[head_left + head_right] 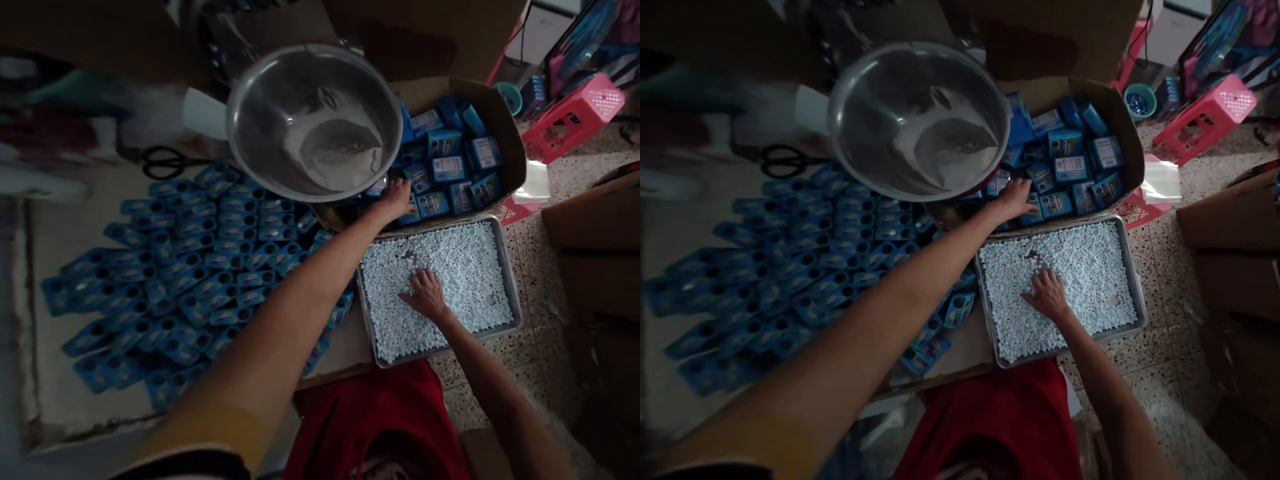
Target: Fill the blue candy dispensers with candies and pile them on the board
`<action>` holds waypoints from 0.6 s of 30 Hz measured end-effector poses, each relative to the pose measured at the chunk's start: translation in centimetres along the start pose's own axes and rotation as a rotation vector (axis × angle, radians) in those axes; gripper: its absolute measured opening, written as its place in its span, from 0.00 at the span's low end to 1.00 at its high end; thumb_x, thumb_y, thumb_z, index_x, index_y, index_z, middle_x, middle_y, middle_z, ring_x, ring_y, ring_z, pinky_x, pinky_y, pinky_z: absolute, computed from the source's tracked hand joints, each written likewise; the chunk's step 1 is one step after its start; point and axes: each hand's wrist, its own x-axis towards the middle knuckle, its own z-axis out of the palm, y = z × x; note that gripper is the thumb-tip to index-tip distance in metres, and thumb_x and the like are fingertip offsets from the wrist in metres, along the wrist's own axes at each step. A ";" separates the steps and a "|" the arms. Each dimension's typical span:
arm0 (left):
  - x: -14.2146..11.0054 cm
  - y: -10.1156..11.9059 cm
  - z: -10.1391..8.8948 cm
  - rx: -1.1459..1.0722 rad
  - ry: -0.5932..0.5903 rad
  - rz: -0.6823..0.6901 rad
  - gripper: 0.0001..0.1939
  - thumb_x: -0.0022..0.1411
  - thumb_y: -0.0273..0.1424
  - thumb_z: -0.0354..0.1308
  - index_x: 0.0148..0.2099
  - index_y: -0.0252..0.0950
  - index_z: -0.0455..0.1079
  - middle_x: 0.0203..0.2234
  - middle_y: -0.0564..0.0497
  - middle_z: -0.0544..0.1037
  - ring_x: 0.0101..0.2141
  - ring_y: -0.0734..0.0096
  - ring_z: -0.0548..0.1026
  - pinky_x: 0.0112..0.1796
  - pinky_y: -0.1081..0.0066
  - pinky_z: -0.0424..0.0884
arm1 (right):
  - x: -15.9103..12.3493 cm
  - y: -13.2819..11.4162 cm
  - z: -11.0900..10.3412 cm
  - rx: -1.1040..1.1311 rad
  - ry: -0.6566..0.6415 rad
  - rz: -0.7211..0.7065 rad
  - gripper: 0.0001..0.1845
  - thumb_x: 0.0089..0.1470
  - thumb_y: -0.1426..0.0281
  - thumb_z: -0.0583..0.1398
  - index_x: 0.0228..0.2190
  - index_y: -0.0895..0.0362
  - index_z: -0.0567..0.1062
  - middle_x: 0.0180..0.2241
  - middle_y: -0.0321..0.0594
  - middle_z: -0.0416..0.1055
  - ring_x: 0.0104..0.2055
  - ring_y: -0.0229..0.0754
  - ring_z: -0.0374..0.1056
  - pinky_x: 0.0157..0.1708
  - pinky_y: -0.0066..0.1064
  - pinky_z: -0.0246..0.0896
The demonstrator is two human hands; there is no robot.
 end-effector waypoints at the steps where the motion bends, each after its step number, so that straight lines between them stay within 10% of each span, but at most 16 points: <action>1: 2.1 -0.2 0.5 0.032 -0.072 -0.029 0.37 0.55 0.36 0.78 0.63 0.31 0.71 0.62 0.33 0.74 0.65 0.42 0.70 0.63 0.55 0.69 | 0.1 0.1 0.1 0.059 -0.003 0.043 0.28 0.66 0.46 0.60 0.51 0.56 0.80 0.55 0.57 0.75 0.58 0.60 0.66 0.53 0.44 0.62; 4: 4.5 -1.3 2.1 0.106 -0.177 -0.059 0.41 0.44 0.38 0.83 0.58 0.31 0.75 0.60 0.32 0.75 0.63 0.33 0.70 0.62 0.50 0.69 | 0.9 0.1 0.3 0.497 -0.007 0.274 0.17 0.61 0.55 0.65 0.39 0.56 0.81 0.51 0.54 0.77 0.55 0.56 0.69 0.51 0.39 0.63; 8: 2.9 -3.5 3.2 0.020 -0.010 0.005 0.46 0.40 0.36 0.83 0.62 0.36 0.74 0.62 0.36 0.72 0.64 0.34 0.68 0.62 0.49 0.68 | 1.5 0.0 0.3 1.185 -0.071 0.546 0.15 0.49 0.58 0.70 0.24 0.54 0.73 0.28 0.39 0.73 0.37 0.45 0.70 0.36 0.31 0.62; 13: -0.1 -5.2 3.1 -0.271 0.119 0.135 0.28 0.50 0.28 0.76 0.53 0.37 0.74 0.44 0.49 0.78 0.49 0.57 0.77 0.53 0.61 0.74 | 0.0 0.8 -1.2 1.659 -0.165 0.506 0.20 0.51 0.48 0.62 0.26 0.53 0.71 0.20 0.34 0.66 0.21 0.37 0.59 0.18 0.27 0.53; 18: -8.7 -2.3 -0.4 -0.263 0.595 0.298 0.22 0.57 0.33 0.75 0.52 0.39 0.74 0.45 0.48 0.77 0.49 0.58 0.76 0.55 0.61 0.73 | -1.3 0.2 -5.5 2.099 -0.062 0.378 0.22 0.49 0.50 0.65 0.24 0.51 0.63 0.21 0.30 0.58 0.21 0.33 0.53 0.16 0.24 0.51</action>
